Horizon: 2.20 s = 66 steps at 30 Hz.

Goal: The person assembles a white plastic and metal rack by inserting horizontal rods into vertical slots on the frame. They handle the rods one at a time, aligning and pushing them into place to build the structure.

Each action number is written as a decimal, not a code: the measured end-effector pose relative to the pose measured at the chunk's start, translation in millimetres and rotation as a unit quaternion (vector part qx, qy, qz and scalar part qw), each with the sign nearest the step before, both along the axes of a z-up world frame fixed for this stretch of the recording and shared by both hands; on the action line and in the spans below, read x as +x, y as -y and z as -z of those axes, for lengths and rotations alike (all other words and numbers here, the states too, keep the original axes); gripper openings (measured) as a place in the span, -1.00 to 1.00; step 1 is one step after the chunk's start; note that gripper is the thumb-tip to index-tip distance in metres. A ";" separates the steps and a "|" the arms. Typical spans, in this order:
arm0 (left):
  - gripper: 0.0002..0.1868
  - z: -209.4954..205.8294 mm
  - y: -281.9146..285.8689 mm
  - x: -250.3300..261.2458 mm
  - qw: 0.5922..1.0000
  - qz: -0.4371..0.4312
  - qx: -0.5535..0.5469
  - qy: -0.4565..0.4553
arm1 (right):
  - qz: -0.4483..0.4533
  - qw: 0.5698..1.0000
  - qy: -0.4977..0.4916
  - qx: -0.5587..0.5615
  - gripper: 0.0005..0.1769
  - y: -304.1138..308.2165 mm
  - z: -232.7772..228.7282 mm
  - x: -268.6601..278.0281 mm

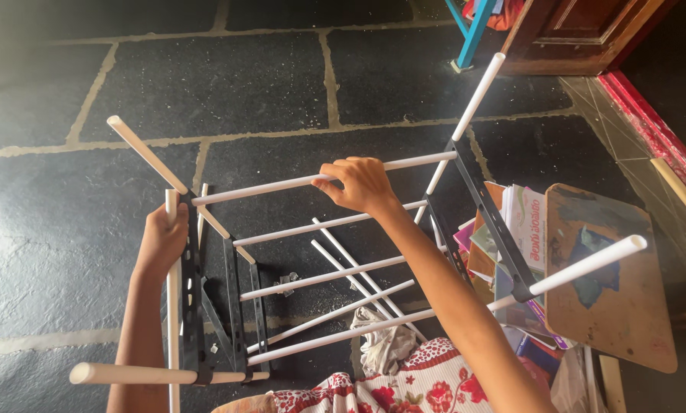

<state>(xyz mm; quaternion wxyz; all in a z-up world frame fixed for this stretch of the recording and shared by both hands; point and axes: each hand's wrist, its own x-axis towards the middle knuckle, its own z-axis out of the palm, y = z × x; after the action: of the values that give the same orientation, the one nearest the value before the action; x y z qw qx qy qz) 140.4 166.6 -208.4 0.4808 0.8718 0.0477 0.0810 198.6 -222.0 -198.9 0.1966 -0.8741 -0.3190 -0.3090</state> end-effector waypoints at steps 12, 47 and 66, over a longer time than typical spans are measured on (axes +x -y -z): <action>-0.70 -8.6 17.6 -4.2 0.999 -0.010 0.031 0.015 | -0.003 1.000 -0.001 -0.012 -0.45 10.0 -1.3 10.0; -0.74 -47.9 43.9 -8.4 0.979 -0.030 0.200 -0.035 | 0.447 0.851 -0.246 0.126 -0.39 193.3 27.6 -11.1; -0.76 -42.6 38.3 -3.2 0.967 -0.020 0.251 -0.029 | 0.460 0.815 -0.319 0.148 -0.40 187.4 15.2 -7.8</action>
<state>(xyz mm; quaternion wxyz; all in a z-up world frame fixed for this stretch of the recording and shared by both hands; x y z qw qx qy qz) 137.1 128.3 -165.8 0.2437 0.9653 0.0571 0.0750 190.8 -409.4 -214.1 0.2491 -0.9288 0.2510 -0.1107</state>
